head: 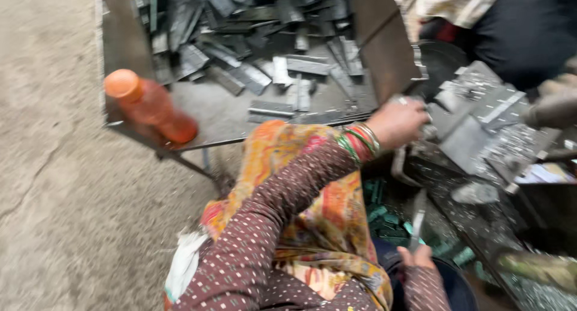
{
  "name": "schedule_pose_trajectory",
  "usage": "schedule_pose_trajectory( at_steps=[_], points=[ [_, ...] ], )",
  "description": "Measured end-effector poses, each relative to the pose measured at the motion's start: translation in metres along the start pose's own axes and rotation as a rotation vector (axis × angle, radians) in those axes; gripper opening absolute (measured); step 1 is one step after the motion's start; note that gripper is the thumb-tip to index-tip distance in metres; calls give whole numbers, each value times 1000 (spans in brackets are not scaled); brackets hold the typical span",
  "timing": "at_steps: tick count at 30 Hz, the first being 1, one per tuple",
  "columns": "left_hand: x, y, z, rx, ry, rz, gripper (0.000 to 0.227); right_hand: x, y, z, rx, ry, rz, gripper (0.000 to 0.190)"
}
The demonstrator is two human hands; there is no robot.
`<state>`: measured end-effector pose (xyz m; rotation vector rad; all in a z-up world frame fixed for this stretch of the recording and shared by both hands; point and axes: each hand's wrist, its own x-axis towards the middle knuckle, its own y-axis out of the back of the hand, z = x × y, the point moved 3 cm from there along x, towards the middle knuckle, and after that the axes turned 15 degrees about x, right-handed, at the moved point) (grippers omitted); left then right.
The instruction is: The person repeatedly picks up metal brackets from a bin, places them into a press machine, and operates the lever to punch holes. The processed brackets are then dropped into a collection bin below.
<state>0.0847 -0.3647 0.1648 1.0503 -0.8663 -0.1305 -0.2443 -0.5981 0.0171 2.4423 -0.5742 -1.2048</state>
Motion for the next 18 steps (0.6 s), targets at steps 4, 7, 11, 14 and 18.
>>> schedule_pose_trajectory(
  at_steps=[4, 7, 11, 14, 18],
  points=[
    [-87, 42, -160, 338, 201, 50, 28, -12, 36, -47, -170, 236, 17, 46],
    [-175, 39, -240, 549, 437, -472, 18, -6, 45, -62, -276, 221, 47, 46],
    [-250, 35, -267, 600, 270, -151, 50, 8, 46, -56, -242, 212, 39, 47],
    [-270, 24, -269, 563, 390, -275, 32, 18, 54, -43, -204, 211, 68, 47],
    [-265, 41, -266, 466, 563, -396, 51, 27, 56, -44, -155, 229, 30, 47]
  ],
)
